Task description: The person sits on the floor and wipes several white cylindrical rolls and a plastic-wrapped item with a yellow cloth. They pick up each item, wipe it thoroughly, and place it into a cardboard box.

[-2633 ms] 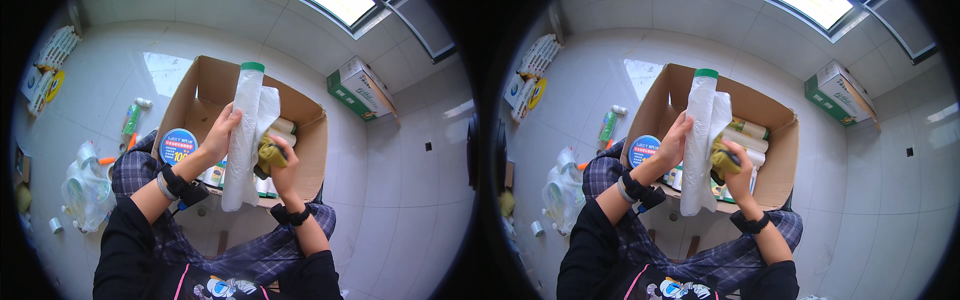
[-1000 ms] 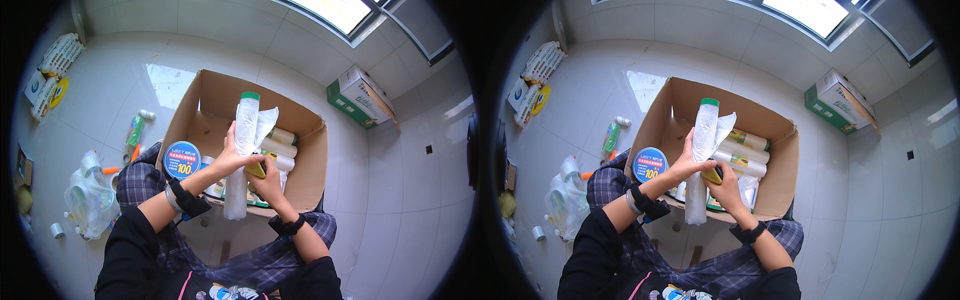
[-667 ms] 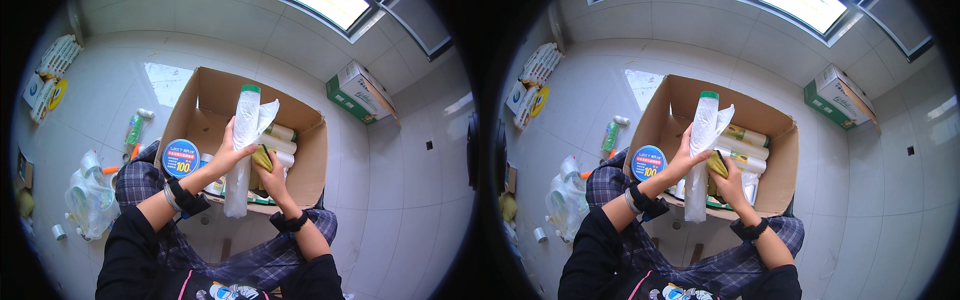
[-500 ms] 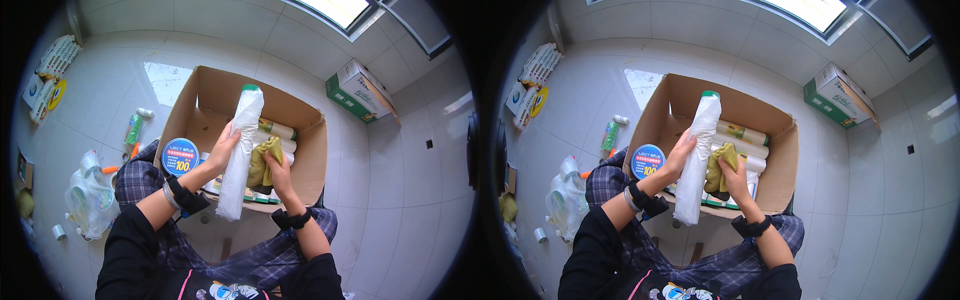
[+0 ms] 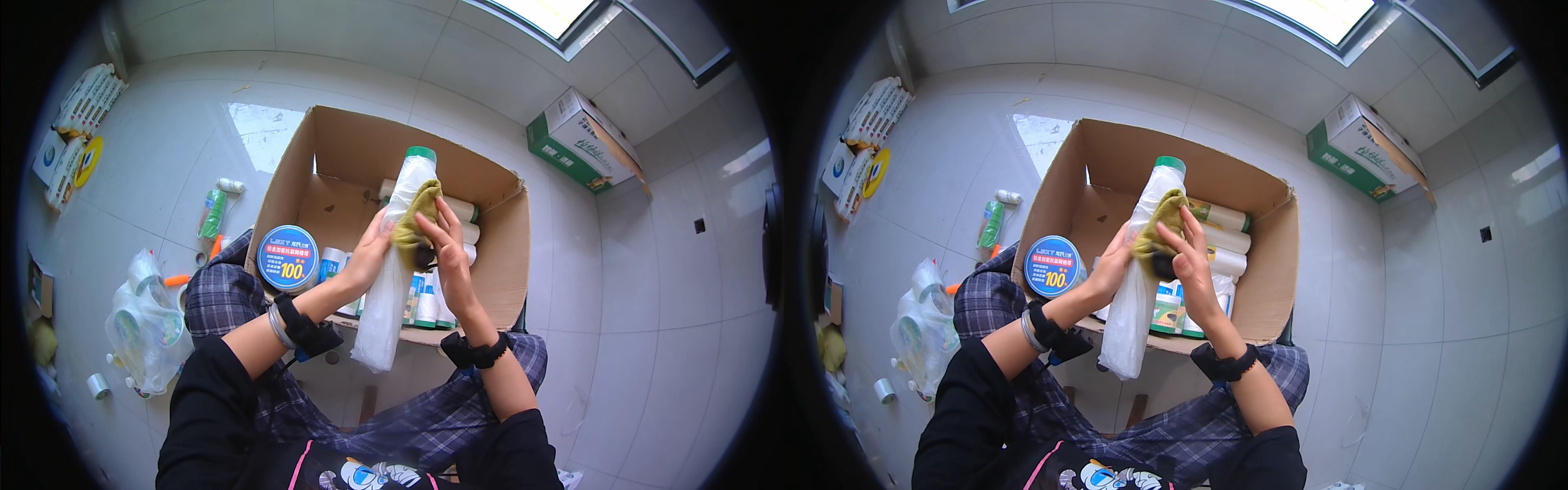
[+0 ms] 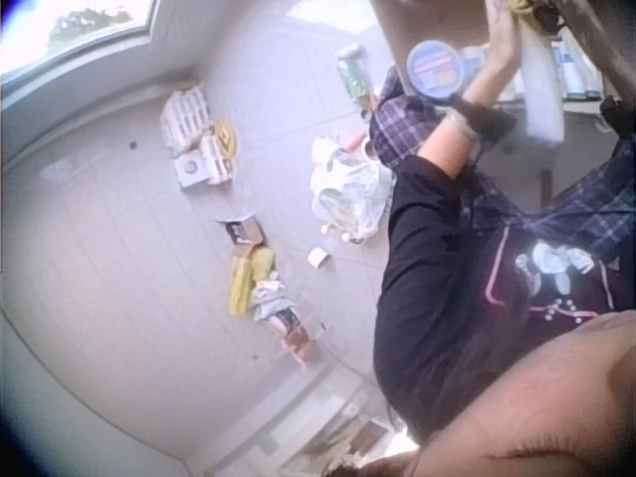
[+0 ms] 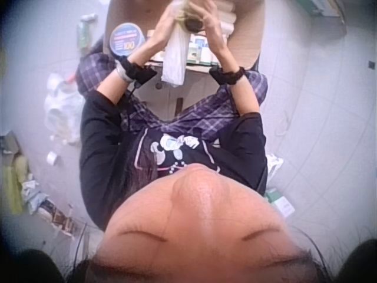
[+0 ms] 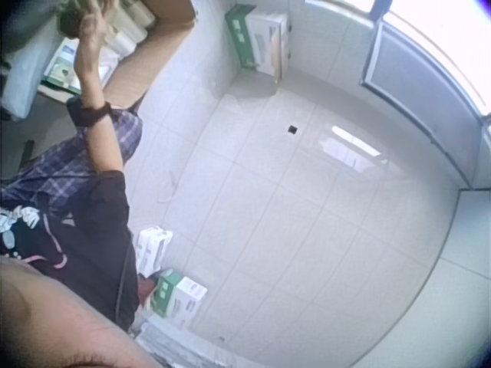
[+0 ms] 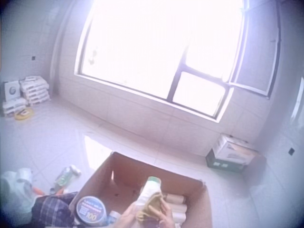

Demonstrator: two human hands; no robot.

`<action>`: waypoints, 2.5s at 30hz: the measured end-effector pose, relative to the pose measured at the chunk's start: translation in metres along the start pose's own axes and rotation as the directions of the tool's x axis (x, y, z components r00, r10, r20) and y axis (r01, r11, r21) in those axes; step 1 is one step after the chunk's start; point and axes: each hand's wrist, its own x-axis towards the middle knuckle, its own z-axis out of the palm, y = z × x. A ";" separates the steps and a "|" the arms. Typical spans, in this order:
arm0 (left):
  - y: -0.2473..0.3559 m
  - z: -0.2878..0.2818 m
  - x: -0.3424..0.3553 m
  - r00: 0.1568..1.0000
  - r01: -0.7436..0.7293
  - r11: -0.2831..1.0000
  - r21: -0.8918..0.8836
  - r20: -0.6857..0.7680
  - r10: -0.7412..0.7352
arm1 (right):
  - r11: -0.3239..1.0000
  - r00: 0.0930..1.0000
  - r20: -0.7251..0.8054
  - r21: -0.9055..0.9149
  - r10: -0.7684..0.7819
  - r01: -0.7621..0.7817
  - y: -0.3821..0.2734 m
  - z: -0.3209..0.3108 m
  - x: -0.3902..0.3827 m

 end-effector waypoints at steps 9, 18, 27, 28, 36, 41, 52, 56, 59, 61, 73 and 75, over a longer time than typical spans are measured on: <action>-0.013 -0.006 -0.001 0.980 -0.193 0.965 0.179 -0.022 0.200 | 0.897 0.936 -0.202 0.398 0.290 -0.192 -0.013 0.044 0.012; -0.014 -0.011 0.002 0.946 -0.264 0.882 0.390 -0.073 0.316 | 0.837 0.931 -0.129 0.493 0.342 -0.239 -0.002 0.046 0.023; 0.010 -0.009 0.006 0.877 -0.346 0.462 0.817 0.106 0.469 | 0.786 0.880 -0.229 0.577 0.415 -0.221 0.000 0.043 0.023; 0.013 -0.007 0.005 0.882 -0.351 0.487 0.800 0.108 0.458 | 0.823 0.883 -0.250 0.521 0.398 -0.224 -0.002 0.042 0.024; 0.009 -0.010 0.008 0.864 -0.460 0.583 0.670 0.185 0.469 | 0.937 0.916 -0.308 0.313 0.255 -0.156 -0.002 0.046 0.021; 0.000 -0.011 0.009 0.889 -0.404 0.680 0.612 0.086 0.451 | 0.968 0.930 -0.298 0.188 0.215 -0.164 -0.006 0.048 0.019; 0.000 -0.013 0.012 0.946 -0.281 0.792 0.542 0.017 0.324 | 0.945 0.927 -0.284 0.282 0.245 -0.164 -0.006 0.049 0.020; 0.003 -0.008 0.012 0.954 -0.270 0.843 0.465 0.013 0.298 | 0.933 0.910 -0.322 0.328 0.260 -0.150 -0.001 0.040 0.023; 0.008 -0.004 0.008 0.983 -0.162 0.916 0.368 -0.025 0.184 | 0.899 0.896 -0.328 0.412 0.299 -0.149 -0.004 0.027 0.027; 0.007 -0.007 0.008 0.993 -0.106 0.936 0.334 -0.017 0.118 | 0.903 0.910 -0.302 0.403 0.283 -0.147 -0.006 0.022 0.030; -0.012 -0.015 0.009 0.964 -0.265 0.716 0.646 0.191 0.184 | 0.970 0.955 -0.196 0.138 0.223 -0.198 -0.011 0.024 0.031; -0.011 -0.012 0.005 0.968 -0.249 0.655 0.713 0.192 0.159 | 0.972 0.935 -0.267 0.050 0.235 -0.230 -0.017 0.025 0.030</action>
